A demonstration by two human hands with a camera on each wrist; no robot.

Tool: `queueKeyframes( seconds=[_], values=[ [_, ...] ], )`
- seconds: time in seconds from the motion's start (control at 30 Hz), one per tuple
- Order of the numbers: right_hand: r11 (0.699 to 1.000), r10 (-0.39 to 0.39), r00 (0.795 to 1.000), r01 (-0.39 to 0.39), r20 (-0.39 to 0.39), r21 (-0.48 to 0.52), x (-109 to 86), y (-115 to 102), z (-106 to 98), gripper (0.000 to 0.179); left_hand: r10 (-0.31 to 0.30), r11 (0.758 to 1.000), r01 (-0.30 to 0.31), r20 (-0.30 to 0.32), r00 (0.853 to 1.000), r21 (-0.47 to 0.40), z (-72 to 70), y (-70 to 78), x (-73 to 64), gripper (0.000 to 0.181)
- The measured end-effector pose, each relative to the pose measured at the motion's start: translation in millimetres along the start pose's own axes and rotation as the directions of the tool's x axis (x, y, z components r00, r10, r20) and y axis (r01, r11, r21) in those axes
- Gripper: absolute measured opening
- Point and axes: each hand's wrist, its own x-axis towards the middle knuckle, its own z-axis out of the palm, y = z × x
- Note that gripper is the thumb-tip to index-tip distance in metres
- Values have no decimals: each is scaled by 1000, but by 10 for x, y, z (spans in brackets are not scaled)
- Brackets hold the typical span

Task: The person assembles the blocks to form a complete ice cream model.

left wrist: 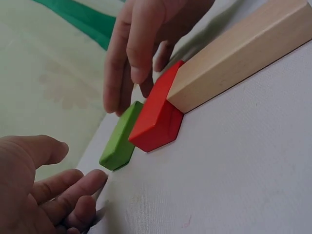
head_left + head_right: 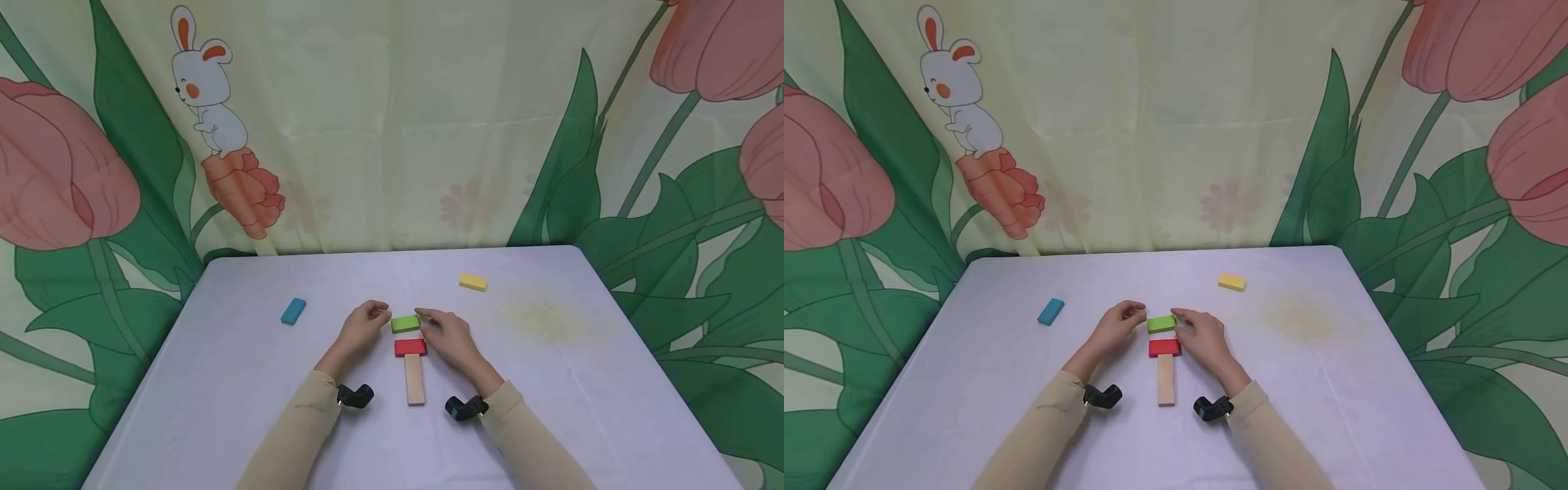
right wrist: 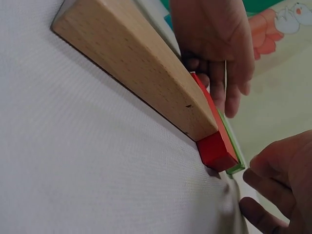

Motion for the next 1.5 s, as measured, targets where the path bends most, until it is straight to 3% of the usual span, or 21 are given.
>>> queueKeyframes(
  seconds=[0.13,0.33,0.6,0.83,1.23,1.5],
  values=[
    [1000,-9,1000,9,11,1,-9,2,-5,40,-7,996,11,42,999,-93,-48,-50,-4,36],
    [999,-28,999,27,20,24,-11,18,13,38,-13,990,23,77,997,-136,-92,-101,-81,39],
    [998,-42,999,42,3,46,-15,49,10,36,-14,992,28,110,994,-125,-77,-77,-150,39],
    [997,-11,1000,10,16,82,-34,64,-6,34,-17,996,26,98,995,-83,-60,-80,-161,37],
    [996,-9,1000,9,6,93,-44,73,-31,26,26,995,-15,114,993,-98,-88,-97,-192,30],
    [996,-8,1000,8,6,94,-56,60,-36,25,21,995,-10,109,994,-98,-98,-108,-207,29]
  ],
)
